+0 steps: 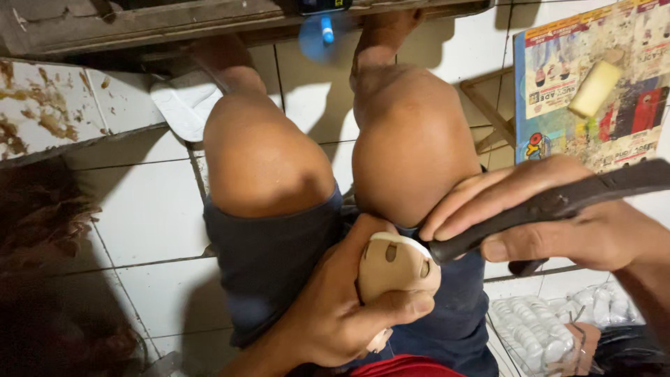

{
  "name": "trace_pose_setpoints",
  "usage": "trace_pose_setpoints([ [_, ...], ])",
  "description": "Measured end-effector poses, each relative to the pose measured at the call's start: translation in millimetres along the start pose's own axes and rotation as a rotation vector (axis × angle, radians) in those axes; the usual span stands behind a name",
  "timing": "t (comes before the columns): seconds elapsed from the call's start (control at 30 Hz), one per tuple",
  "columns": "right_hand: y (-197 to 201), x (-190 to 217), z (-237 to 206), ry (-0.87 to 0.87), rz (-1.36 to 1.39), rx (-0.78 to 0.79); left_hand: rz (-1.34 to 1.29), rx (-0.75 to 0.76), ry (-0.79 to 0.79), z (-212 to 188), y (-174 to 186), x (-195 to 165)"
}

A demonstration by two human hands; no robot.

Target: The person sits on the floor and assembles a sandal: they hold the strap upper over a lit gas burner to heat it, then press it onto a white sole and squeeze the parts together by hand. They use a curved blade to trim and press the edge of the sole, turning the sandal to work around it, and set the finished sandal aside.

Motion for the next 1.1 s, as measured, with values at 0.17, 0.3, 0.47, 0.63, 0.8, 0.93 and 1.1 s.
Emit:
trace_pose_setpoints([
  [0.17,-11,0,-9,0.071,-0.208,-0.027,0.136,-0.056,-0.073,3,-1,0],
  [0.3,-12,-1,-25,0.009,-0.398,0.063,0.267,-0.174,-0.187,3,-3,18],
  [0.47,-12,-29,-60,0.091,0.135,-0.235,-0.23,-0.214,-0.169,-28,-5,17],
  [0.63,-45,-75,-92,0.123,0.467,-0.626,-0.457,-0.098,-0.372,-59,23,-20],
  [0.8,-103,-78,-87,0.316,0.44,-0.768,-0.665,-0.176,-0.598,-24,-12,1],
  [0.93,-137,-64,-65,0.431,0.252,-0.918,-0.877,-0.445,-0.656,21,-34,14],
  [1.1,-148,-43,-46,0.414,0.036,-1.008,-0.802,-0.634,-0.732,40,-44,6],
])
Point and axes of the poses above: each hand's wrist, its own z-axis towards the middle knuckle, its own y-axis out of the back of the hand, x = y × z, the point moved 1 cm from there along z, towards the middle knuckle, and after that the axes turned 12 degrees about y, right-handed, at the moved point
